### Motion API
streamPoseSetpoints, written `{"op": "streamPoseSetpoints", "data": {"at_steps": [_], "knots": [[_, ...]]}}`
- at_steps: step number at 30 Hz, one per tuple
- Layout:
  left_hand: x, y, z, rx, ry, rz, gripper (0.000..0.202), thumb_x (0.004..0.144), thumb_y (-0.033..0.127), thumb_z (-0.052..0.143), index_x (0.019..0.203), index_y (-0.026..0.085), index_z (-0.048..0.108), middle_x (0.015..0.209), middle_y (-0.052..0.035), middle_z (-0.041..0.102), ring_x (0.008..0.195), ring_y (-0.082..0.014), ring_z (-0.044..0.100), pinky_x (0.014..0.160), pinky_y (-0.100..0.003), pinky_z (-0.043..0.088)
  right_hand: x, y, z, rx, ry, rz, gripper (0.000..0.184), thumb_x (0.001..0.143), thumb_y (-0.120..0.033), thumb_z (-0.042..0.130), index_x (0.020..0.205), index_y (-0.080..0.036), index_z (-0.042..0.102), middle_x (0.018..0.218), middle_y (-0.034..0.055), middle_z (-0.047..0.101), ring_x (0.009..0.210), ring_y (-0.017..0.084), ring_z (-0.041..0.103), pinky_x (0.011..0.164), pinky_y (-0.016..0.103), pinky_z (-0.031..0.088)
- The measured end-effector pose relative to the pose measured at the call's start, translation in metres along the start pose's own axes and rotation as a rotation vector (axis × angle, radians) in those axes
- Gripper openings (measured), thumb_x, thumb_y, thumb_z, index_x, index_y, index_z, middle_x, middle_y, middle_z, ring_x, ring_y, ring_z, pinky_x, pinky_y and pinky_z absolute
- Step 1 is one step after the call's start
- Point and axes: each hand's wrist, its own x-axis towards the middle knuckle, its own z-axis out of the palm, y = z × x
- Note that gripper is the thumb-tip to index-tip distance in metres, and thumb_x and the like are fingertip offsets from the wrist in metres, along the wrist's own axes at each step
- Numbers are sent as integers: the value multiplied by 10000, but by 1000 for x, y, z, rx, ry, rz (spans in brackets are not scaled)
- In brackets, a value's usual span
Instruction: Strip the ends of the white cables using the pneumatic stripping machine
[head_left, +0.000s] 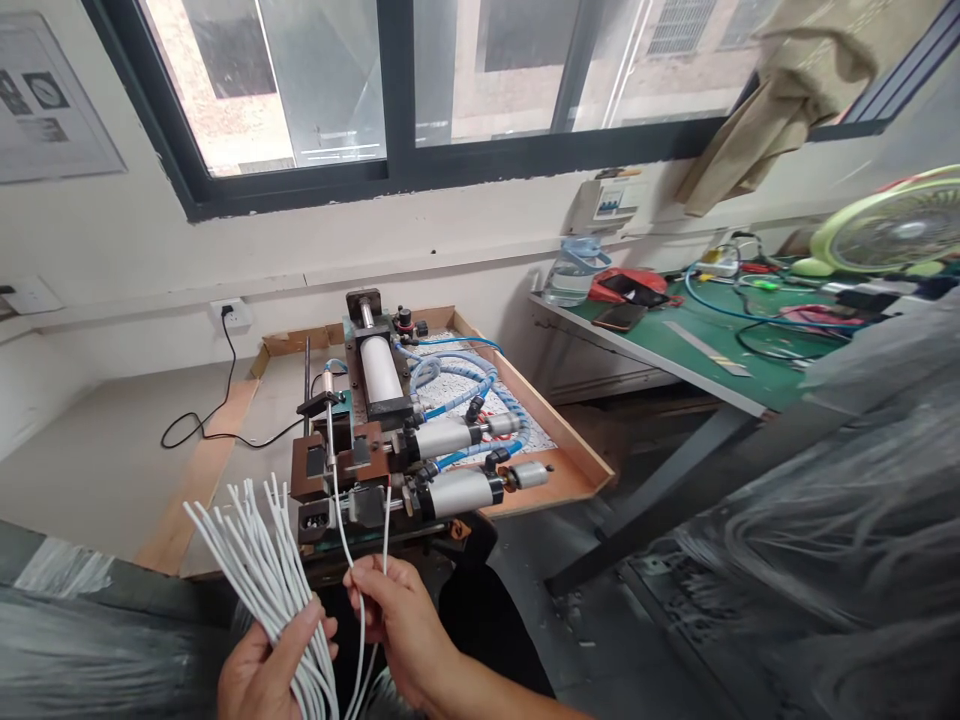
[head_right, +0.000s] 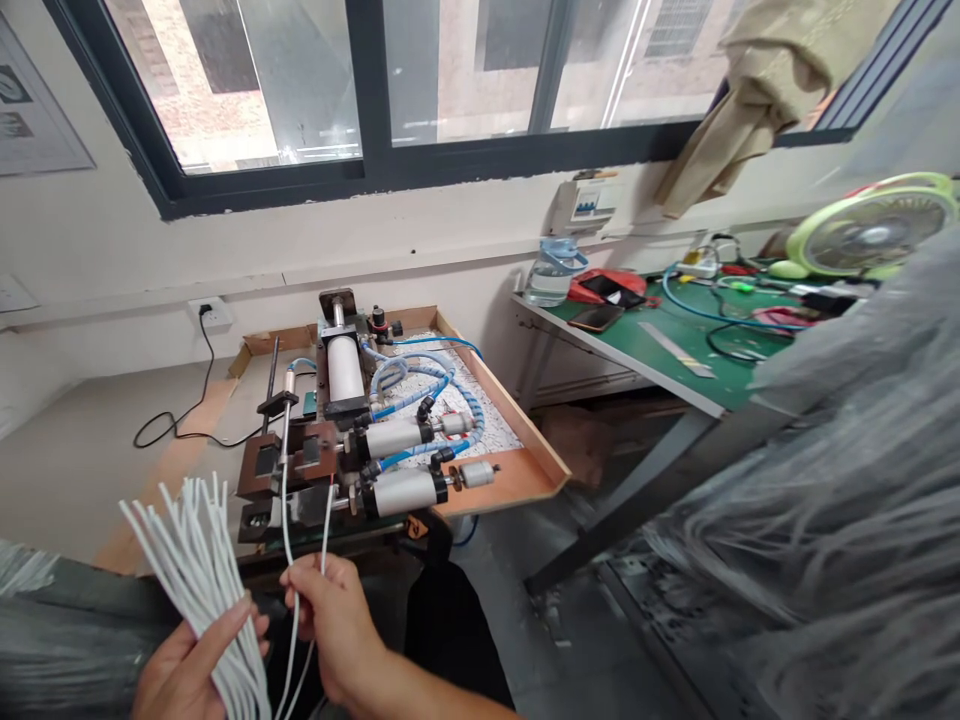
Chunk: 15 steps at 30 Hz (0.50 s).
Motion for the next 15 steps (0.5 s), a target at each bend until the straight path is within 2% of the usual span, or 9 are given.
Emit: {"op": "streamPoseSetpoints", "data": {"at_steps": [3,7,8,12,15], "knots": [[-1,-1,0,4,-7,26,221,454,212,723,639,137,627,529,-25,624,516,-158,569,512,-261,455,2,-3,4,8,-39,75,198,620,-298,588,653,-103,587,434,-55,406,365,30,307,377,166,195],[-3,0,0,-32,-70,31,241,457,208,721,670,133,636,589,-41,646,540,-175,578,541,-285,460,2,-4,10,-68,-246,141,208,605,-300,617,590,-97,575,444,-27,461,356,49,392,374,182,231],[-4,0,1,-42,-84,30,242,461,208,718,676,133,638,607,-43,650,566,-188,586,565,-302,463,1,-4,11,-95,-239,124,206,593,-294,630,589,-96,577,459,-18,481,361,52,406,368,180,226],[-5,2,4,-30,-116,67,223,478,195,709,685,138,648,665,-44,660,691,-212,594,677,-310,442,-2,-2,12,-131,-81,5,216,564,-298,666,610,-107,577,430,-40,455,370,37,367,355,163,180],[-4,2,5,-3,-125,93,191,499,199,699,673,136,652,672,-48,660,705,-198,587,725,-302,420,-5,-5,10,-151,-81,-63,235,624,-346,617,611,-116,573,412,-44,458,353,28,312,360,170,163]]}}
